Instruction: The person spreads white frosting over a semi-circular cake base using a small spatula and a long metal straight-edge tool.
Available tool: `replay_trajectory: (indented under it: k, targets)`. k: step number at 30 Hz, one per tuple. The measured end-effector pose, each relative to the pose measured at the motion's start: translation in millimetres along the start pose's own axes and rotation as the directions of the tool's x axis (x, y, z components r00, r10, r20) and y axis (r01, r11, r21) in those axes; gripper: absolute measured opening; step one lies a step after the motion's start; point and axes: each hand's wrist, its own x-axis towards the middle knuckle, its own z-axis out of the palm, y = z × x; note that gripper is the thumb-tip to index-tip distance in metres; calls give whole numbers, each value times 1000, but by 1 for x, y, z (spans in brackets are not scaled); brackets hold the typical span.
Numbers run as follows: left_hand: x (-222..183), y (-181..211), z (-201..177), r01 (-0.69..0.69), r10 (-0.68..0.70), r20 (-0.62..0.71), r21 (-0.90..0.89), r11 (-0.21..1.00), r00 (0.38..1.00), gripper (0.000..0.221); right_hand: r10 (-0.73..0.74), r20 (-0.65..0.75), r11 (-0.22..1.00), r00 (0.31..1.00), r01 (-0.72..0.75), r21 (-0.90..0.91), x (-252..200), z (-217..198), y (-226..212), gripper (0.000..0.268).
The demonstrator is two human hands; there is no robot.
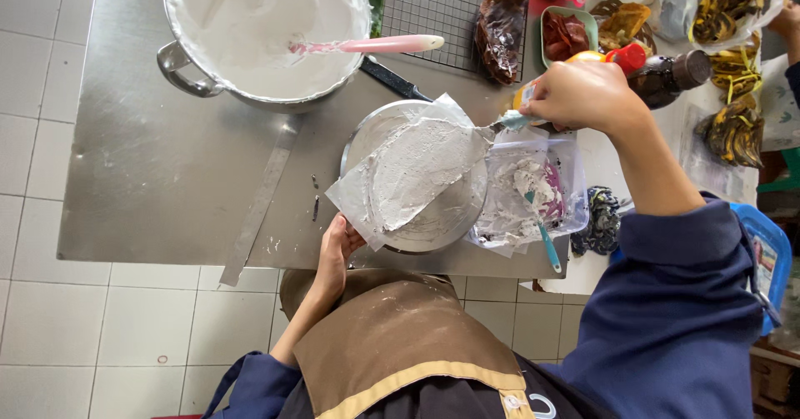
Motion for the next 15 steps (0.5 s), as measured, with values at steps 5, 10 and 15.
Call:
replay_trajectory:
  k: [5,10,15]
  targets:
    - [1,-4,-2,-18,19,12,-42,999,1000,68,-100,-74,993,992,94,-74,15,-8,-19,28]
    - [0,1,0,-21,21,-1,15,1000,1000,69,-71,3,991,997,71,-115,21,-24,-49,31]
    - [-1,6,2,-25,25,-6,23,999,1000,69,-168,-58,974,984,157,-164,29,-33,-68,28]
